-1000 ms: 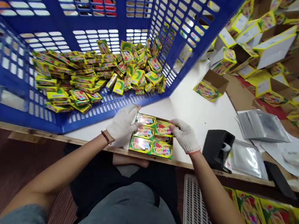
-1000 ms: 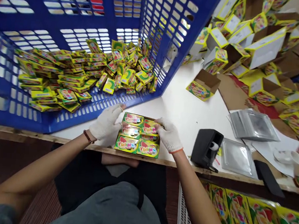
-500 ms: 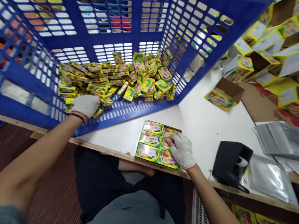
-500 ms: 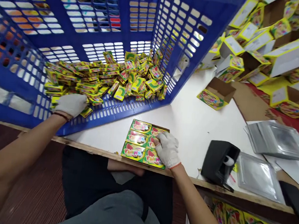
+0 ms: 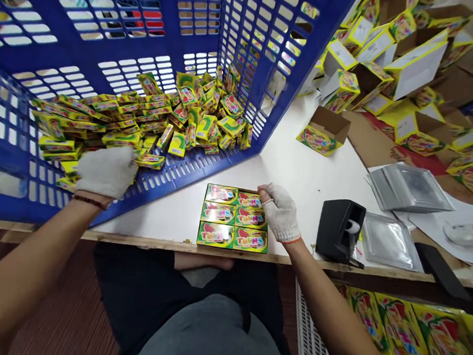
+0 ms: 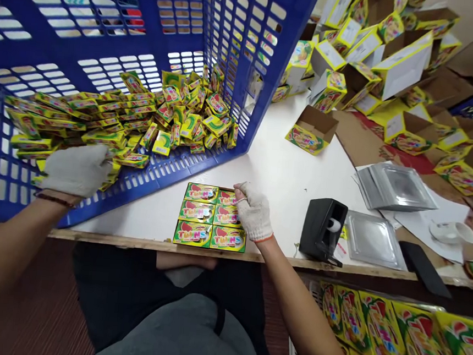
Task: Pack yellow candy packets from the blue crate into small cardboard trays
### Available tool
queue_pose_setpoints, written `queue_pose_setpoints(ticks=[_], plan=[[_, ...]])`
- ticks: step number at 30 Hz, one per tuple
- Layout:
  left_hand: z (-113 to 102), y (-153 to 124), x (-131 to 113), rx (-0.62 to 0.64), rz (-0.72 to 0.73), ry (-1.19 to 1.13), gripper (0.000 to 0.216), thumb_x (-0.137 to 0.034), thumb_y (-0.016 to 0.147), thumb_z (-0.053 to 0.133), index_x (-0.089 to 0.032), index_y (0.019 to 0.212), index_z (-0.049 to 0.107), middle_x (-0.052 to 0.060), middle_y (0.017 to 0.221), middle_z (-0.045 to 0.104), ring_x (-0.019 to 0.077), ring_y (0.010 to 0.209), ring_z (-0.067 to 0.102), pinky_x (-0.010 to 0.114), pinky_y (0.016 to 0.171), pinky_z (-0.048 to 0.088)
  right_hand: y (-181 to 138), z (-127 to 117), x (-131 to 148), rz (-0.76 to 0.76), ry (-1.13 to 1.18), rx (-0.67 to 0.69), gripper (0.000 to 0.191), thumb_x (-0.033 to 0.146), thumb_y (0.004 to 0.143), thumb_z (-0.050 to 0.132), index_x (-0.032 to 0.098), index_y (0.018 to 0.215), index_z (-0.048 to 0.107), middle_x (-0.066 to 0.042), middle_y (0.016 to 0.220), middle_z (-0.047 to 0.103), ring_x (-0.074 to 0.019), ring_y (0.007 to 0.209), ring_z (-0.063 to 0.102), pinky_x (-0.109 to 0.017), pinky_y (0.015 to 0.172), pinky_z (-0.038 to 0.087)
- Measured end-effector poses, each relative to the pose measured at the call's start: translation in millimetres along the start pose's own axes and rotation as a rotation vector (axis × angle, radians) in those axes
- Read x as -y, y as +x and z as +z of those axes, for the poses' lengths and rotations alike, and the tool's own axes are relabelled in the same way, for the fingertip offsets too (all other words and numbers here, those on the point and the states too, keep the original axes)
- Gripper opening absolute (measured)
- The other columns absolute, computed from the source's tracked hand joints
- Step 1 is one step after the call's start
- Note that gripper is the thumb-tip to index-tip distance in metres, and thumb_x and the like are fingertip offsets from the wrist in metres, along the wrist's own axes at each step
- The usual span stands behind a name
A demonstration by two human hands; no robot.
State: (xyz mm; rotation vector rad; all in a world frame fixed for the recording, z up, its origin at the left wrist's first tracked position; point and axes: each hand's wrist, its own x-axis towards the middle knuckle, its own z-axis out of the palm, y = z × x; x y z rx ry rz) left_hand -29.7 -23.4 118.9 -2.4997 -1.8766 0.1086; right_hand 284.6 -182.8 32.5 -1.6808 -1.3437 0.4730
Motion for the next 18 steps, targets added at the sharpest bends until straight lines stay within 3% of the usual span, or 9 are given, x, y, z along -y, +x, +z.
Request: queue_pose_setpoints(ticks=[2, 4, 6, 8, 11, 14, 18], plan=[[6.2, -11.4, -36.2, -0.162, 0.125, 0.047, 0.039, -0.035, 0.098, 0.028, -0.016, 0.101, 0.062, 0.015, 0.099, 0.066, 0.0308, 0.100, 0.059, 0.041, 0.081, 0.039, 4.8, 12.3, 9.6, 0.152, 0.220, 0.116, 0.038, 0.050, 0.094, 0.045, 0.020, 0.107, 0.062, -0.008, 0.092, 0.070, -0.0202, 0.082, 0.066, -0.035, 0.076, 0.055], [17.3, -27.2, -80.9, -0.267, 0.363, -0.077, 0.040, -0.029, 0.099, 0.027, -0.019, 0.107, 0.065, 0.016, 0.107, 0.068, 0.0298, 0.105, 0.060, 0.044, 0.085, 0.041, 12.7, 24.6, 17.4, 0.278, 0.426, 0.238, 0.049, 0.056, 0.094, 0.040, 0.020, 0.122, 0.056, -0.007, 0.095, 0.070, -0.0177, 0.076, 0.066, -0.031, 0.066, 0.056], [32.7, -41.0, -121.8, -0.266, 0.608, -0.241, 0.035, -0.027, 0.098, 0.034, -0.023, 0.111, 0.066, 0.014, 0.112, 0.069, 0.0280, 0.106, 0.061, 0.045, 0.087, 0.045, 23.3, 29.0, 18.0, 0.300, 0.482, 0.310, 0.049, 0.052, 0.093, 0.043, 0.020, 0.129, 0.053, -0.007, 0.100, 0.070, -0.0174, 0.078, 0.067, -0.030, 0.064, 0.056], [50.7, -46.8, -148.7, -0.285, 0.726, -0.375, 0.030, -0.034, 0.095, 0.045, -0.023, 0.114, 0.066, 0.014, 0.120, 0.067, 0.0290, 0.111, 0.060, 0.047, 0.091, 0.047, 34.8, 20.9, 8.9, 0.220, 0.360, 0.330, 0.041, 0.040, 0.089, 0.049, 0.020, 0.123, 0.060, -0.005, 0.102, 0.071, -0.0189, 0.087, 0.066, -0.032, 0.074, 0.057], [77.1, -37.1, -160.6, -0.316, 0.640, -0.525, 0.039, -0.039, 0.092, 0.051, -0.019, 0.124, 0.061, 0.016, 0.132, 0.061, 0.0300, 0.123, 0.055, 0.047, 0.100, 0.046, 48.3, -5.6, -16.5, 0.064, 0.064, 0.340, 0.033, 0.023, 0.082, 0.048, 0.021, 0.107, 0.071, -0.003, 0.102, 0.072, -0.0207, 0.098, 0.064, -0.036, 0.090, 0.053], [96.4, -16.9, -156.4, -0.227, 0.542, -0.526, 0.043, -0.032, 0.094, 0.047, -0.014, 0.131, 0.056, 0.016, 0.133, 0.060, 0.0298, 0.124, 0.053, 0.046, 0.102, 0.044, 52.9, -21.8, -40.2, -0.060, -0.168, 0.415, 0.037, 0.011, 0.074, 0.045, 0.020, 0.096, 0.073, -0.003, 0.095, 0.072, -0.0198, 0.094, 0.064, -0.035, 0.091, 0.051], [107.1, -2.8, -152.7, -0.057, 0.600, -0.486, 0.039, -0.032, 0.097, 0.039, -0.013, 0.124, 0.060, 0.012, 0.111, 0.069, 0.0256, 0.104, 0.061, 0.041, 0.093, 0.047, 45.5, -3.7, -56.1, -0.150, -0.254, 0.354, 0.035, 0.009, 0.078, 0.043, 0.017, 0.097, 0.071, -0.008, 0.099, 0.068, -0.0198, 0.096, 0.062, -0.033, 0.090, 0.049]])
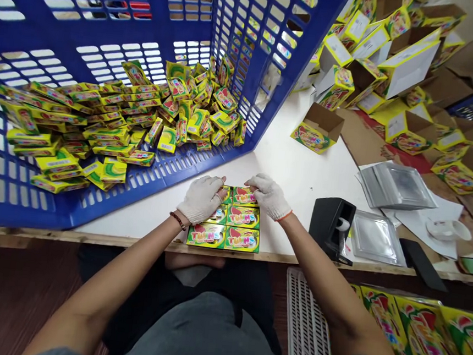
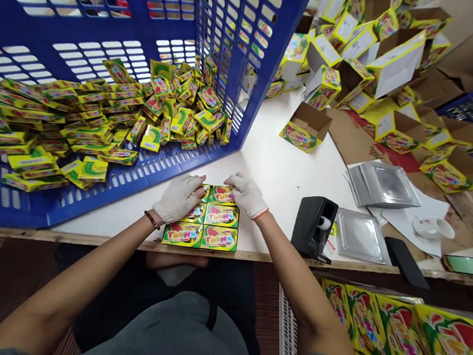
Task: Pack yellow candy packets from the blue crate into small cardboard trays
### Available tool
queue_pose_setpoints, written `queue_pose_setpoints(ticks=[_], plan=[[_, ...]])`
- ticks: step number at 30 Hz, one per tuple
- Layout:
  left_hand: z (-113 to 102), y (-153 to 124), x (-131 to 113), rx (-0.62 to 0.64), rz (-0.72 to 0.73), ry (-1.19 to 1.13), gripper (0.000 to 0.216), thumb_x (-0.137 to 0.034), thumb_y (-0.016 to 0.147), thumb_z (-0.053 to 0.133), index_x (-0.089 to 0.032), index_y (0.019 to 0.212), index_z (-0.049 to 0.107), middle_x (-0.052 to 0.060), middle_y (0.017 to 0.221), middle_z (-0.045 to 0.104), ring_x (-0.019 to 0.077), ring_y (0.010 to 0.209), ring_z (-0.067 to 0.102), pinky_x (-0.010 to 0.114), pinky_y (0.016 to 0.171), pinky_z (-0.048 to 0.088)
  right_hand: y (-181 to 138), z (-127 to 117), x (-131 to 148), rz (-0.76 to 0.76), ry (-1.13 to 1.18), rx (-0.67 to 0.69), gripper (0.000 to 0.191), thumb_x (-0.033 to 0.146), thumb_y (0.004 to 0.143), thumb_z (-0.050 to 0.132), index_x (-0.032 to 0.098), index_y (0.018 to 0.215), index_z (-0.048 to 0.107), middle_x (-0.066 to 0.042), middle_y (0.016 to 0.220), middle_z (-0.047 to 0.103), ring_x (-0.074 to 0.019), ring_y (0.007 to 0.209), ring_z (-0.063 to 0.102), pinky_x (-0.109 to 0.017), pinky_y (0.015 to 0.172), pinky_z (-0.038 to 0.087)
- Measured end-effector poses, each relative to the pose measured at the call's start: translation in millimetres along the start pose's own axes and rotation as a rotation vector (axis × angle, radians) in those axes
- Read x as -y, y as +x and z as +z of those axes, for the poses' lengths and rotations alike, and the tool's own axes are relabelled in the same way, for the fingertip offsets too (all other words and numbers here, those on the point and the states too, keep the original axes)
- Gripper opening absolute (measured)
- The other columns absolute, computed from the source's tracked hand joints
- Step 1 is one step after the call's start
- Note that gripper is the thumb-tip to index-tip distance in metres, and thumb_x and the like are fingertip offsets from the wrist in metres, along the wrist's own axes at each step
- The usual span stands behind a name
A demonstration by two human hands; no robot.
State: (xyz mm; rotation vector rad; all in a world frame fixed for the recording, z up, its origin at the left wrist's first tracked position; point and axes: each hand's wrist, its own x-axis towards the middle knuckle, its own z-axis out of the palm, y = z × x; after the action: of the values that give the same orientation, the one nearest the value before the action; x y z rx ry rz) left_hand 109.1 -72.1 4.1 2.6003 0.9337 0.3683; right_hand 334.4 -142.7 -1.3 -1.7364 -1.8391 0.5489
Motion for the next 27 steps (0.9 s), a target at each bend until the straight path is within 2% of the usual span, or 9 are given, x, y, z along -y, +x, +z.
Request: queue_pose_setpoints(ticks=[3, 6, 9, 11, 14, 17, 21, 24, 27], plan=[[0.9, -2.7, -0.3, -0.010, -0.025, -0.010, 0.040, -0.034, 0.099, 0.037, -0.013, 0.123, 0.061, 0.012, 0.108, 0.069, 0.0242, 0.101, 0.061, 0.039, 0.091, 0.047, -2.3, 24.2, 4.3, -0.010, -0.007, -0.075, 0.037, 0.011, 0.085, 0.041, 0.016, 0.110, 0.068, -0.011, 0.112, 0.066, -0.0210, 0.107, 0.059, -0.035, 0.097, 0.047], [-0.1, -7.8, -3.5, 0.011, -0.003, 0.038, 0.043, -0.038, 0.099, 0.037, -0.013, 0.126, 0.059, 0.013, 0.111, 0.068, 0.0262, 0.104, 0.060, 0.041, 0.092, 0.046, -6.8, 34.9, 12.3, -0.002, -0.124, -0.030, 0.038, 0.013, 0.088, 0.041, 0.013, 0.117, 0.065, -0.014, 0.115, 0.066, -0.0238, 0.109, 0.058, -0.037, 0.100, 0.044], [-0.8, -9.4, -9.0, 0.037, 0.059, 0.166, 0.053, -0.047, 0.096, 0.042, -0.013, 0.135, 0.055, 0.018, 0.129, 0.062, 0.0337, 0.118, 0.054, 0.052, 0.099, 0.040, -8.7, 34.8, 21.0, 0.028, -0.309, 0.038, 0.037, 0.018, 0.090, 0.044, 0.009, 0.121, 0.063, -0.018, 0.111, 0.067, -0.0283, 0.105, 0.057, -0.044, 0.101, 0.040], [0.4, -8.6, -15.8, 0.041, 0.070, 0.250, 0.062, -0.053, 0.093, 0.046, -0.012, 0.140, 0.051, 0.022, 0.142, 0.052, 0.0394, 0.130, 0.045, 0.062, 0.107, 0.029, -7.0, 35.4, 22.3, 0.052, -0.340, 0.038, 0.037, 0.021, 0.092, 0.044, 0.009, 0.122, 0.062, -0.018, 0.112, 0.066, -0.0303, 0.108, 0.056, -0.049, 0.104, 0.036], [5.4, -8.8, -31.9, 0.092, 0.127, 0.288, 0.069, -0.056, 0.091, 0.049, -0.011, 0.143, 0.048, 0.025, 0.152, 0.040, 0.0424, 0.141, 0.033, 0.069, 0.113, 0.013, -3.4, 41.0, 10.4, 0.074, -0.113, -0.042, 0.040, 0.025, 0.093, 0.043, 0.010, 0.127, 0.059, -0.019, 0.124, 0.063, -0.0289, 0.121, 0.053, -0.048, 0.110, 0.035], [10.7, -12.6, -47.4, 0.164, 0.258, 0.257, 0.070, -0.060, 0.090, 0.049, -0.018, 0.146, 0.046, 0.020, 0.157, 0.035, 0.0410, 0.144, 0.029, 0.068, 0.115, 0.010, -10.8, 42.4, -13.8, 0.190, 0.312, -0.263, 0.049, 0.035, 0.096, 0.039, 0.013, 0.139, 0.047, -0.018, 0.140, 0.055, -0.0242, 0.130, 0.050, -0.042, 0.110, 0.040], [9.5, -14.9, -53.1, 0.206, 0.303, 0.262, 0.073, -0.066, 0.088, 0.050, -0.025, 0.148, 0.044, 0.019, 0.157, 0.036, 0.0432, 0.143, 0.029, 0.070, 0.113, 0.010, -58.1, 8.7, -47.0, 0.349, 0.590, -0.539, 0.056, 0.050, 0.093, 0.046, 0.019, 0.139, 0.045, -0.016, 0.137, 0.057, -0.0239, 0.126, 0.056, -0.039, 0.099, 0.051], [3.3, -12.5, -54.7, 0.222, 0.331, 0.282, 0.069, -0.062, 0.087, 0.053, -0.025, 0.145, 0.050, 0.020, 0.156, 0.037, 0.0454, 0.141, 0.032, 0.071, 0.111, 0.014, -117.8, -43.0, -75.4, 0.424, 0.466, -0.772, 0.049, 0.046, 0.088, 0.056, 0.021, 0.130, 0.052, -0.012, 0.127, 0.063, -0.0211, 0.115, 0.062, -0.035, 0.092, 0.054], [2.0, -11.7, -62.1, 0.201, 0.389, 0.307, 0.055, -0.047, 0.091, 0.053, -0.023, 0.140, 0.056, 0.020, 0.153, 0.041, 0.0443, 0.140, 0.035, 0.070, 0.111, 0.016, -180.9, -95.5, -110.5, 0.684, 0.214, -0.992, 0.042, 0.038, 0.092, 0.041, 0.018, 0.127, 0.052, -0.012, 0.119, 0.065, -0.0170, 0.098, 0.067, -0.031, 0.080, 0.057]])
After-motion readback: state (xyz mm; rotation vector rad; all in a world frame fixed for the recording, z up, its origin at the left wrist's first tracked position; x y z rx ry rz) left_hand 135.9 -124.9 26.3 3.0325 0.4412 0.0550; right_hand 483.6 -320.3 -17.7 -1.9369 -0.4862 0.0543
